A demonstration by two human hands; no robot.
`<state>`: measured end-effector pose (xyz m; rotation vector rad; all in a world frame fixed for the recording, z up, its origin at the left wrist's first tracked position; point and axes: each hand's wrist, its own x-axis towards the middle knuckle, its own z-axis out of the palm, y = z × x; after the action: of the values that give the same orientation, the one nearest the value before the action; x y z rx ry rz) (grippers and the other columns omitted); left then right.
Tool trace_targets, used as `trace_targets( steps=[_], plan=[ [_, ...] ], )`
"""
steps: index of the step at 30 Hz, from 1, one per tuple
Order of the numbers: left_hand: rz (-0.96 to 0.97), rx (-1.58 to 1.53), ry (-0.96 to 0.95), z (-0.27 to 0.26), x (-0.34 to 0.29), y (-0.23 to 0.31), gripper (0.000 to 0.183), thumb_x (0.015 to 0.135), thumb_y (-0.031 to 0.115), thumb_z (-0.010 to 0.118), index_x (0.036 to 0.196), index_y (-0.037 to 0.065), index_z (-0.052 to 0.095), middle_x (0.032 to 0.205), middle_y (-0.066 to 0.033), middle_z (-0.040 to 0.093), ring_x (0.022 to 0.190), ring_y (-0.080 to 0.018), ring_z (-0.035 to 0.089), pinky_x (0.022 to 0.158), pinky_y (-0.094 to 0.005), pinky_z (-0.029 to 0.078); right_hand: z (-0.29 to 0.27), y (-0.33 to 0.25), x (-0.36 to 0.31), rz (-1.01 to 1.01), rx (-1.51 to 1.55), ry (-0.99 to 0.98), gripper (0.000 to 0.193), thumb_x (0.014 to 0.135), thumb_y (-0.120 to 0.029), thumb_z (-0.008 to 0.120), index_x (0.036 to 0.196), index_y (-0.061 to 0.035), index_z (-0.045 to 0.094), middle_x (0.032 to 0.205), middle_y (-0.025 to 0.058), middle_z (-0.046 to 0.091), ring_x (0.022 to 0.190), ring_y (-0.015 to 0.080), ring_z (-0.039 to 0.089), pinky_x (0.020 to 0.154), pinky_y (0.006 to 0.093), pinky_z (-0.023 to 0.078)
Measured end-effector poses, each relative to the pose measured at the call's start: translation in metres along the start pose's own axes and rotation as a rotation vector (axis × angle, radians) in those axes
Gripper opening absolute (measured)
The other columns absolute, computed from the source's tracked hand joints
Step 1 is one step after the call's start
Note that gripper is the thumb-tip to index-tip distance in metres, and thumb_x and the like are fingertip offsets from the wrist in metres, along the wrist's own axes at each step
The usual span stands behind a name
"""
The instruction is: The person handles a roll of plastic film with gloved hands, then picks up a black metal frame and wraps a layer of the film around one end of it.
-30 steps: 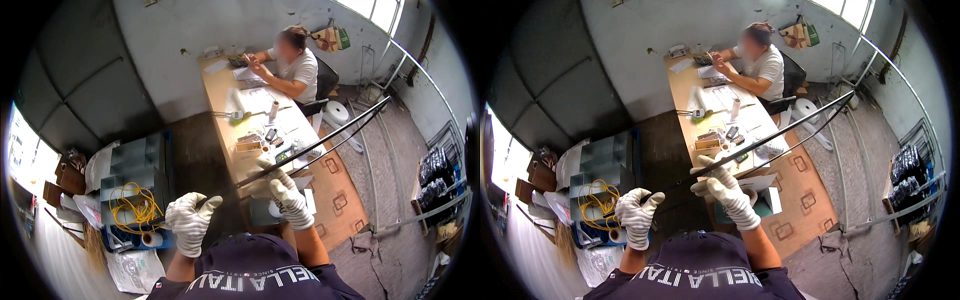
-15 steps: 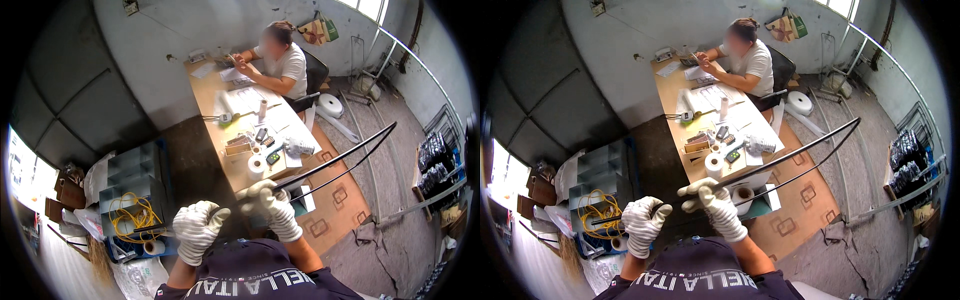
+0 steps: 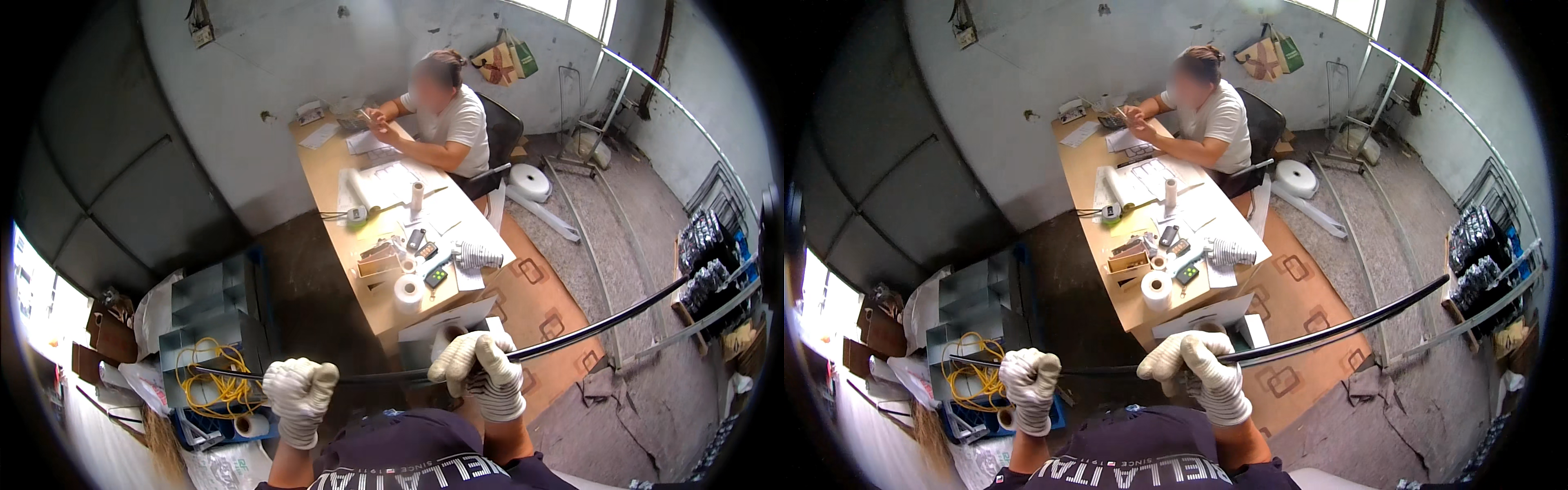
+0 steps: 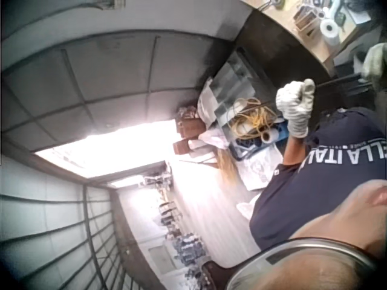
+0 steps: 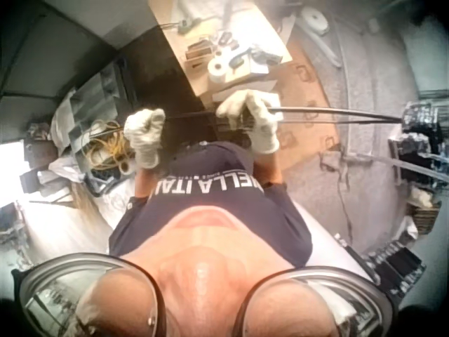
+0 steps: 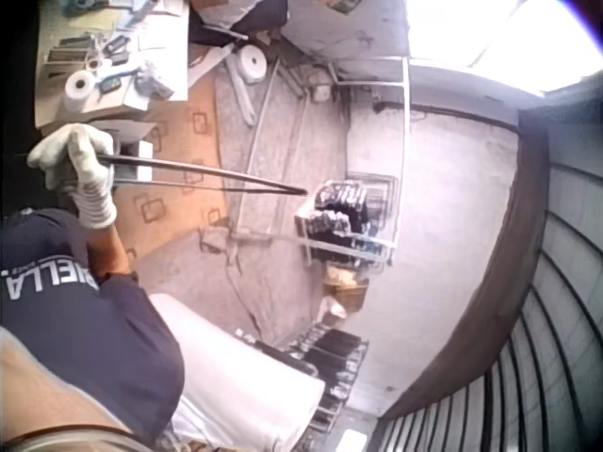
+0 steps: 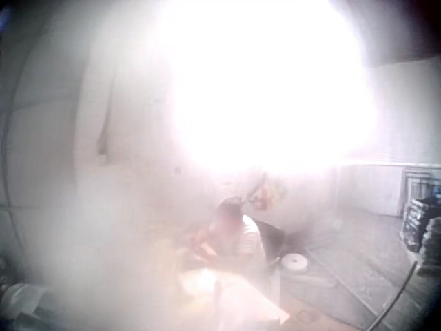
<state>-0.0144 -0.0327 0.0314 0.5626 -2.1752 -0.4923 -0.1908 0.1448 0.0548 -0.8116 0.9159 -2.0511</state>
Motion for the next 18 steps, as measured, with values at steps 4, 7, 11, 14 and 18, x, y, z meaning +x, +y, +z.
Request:
trace_targets(
  steps=[4, 7, 11, 14, 18],
  plan=[
    [-0.032, -0.038, 0.04, 0.008, -0.005, -0.008, 0.045, 0.084, 0.032, 0.059, 0.05, 0.008, 0.041, 0.046, -0.0069, 0.037, 0.043, -0.0238, 0.038, 0.048, -0.0345, 0.029, 0.007, -0.002, 0.001, 0.163, -0.076, 0.073, 0.043, 0.091, -0.037, 0.045, 0.069, -0.0017, 0.058, 0.075, 0.0113, 0.064, 0.048, 0.0089, 0.051, 0.045, 0.0198, 0.041],
    [0.037, -0.018, 0.015, 0.011, -0.001, 0.001, 0.042, 0.085, 0.029, 0.058, 0.052, 0.009, 0.043, 0.048, -0.0069, 0.039, 0.044, -0.0239, 0.04, 0.048, -0.0338, 0.031, 0.008, 0.0, 0.004, 0.161, -0.072, 0.068, 0.044, 0.092, -0.038, 0.043, 0.07, -0.0026, 0.058, 0.073, 0.0108, 0.063, 0.048, 0.0087, 0.05, 0.047, 0.0194, 0.041],
    [0.039, -0.074, -0.048, 0.011, -0.006, 0.009, 0.036, 0.083, 0.028, 0.06, 0.054, 0.01, 0.046, 0.05, -0.0061, 0.041, 0.046, -0.0227, 0.041, 0.048, -0.0334, 0.031, 0.012, 0.005, 0.001, 0.145, -0.118, 0.031, 0.046, 0.093, -0.04, 0.042, 0.066, -0.0043, 0.054, 0.067, 0.0085, 0.06, 0.047, 0.007, 0.048, 0.045, 0.0182, 0.038],
    [0.069, -0.086, -0.163, 0.011, -0.001, 0.023, 0.025, 0.078, 0.027, 0.065, 0.061, 0.013, 0.055, 0.055, -0.0039, 0.05, 0.049, -0.0207, 0.047, 0.05, -0.0317, 0.034, 0.017, 0.01, 0.002, 0.162, -0.148, -0.032, 0.045, 0.093, -0.039, 0.041, 0.065, -0.0059, 0.052, 0.063, 0.0049, 0.057, 0.046, 0.0053, 0.042, 0.044, 0.0183, 0.033],
    [0.157, -0.095, -0.2, 0.013, -0.002, 0.037, 0.025, 0.075, 0.037, 0.067, 0.079, 0.013, 0.063, 0.066, -0.0021, 0.057, 0.061, -0.0206, 0.053, 0.061, -0.032, 0.038, 0.026, 0.011, 0.0, 0.174, -0.161, -0.044, 0.045, 0.093, -0.039, 0.042, 0.066, -0.0059, 0.054, 0.059, 0.0007, 0.053, 0.048, 0.0045, 0.041, 0.045, 0.0182, 0.032]
  ],
)
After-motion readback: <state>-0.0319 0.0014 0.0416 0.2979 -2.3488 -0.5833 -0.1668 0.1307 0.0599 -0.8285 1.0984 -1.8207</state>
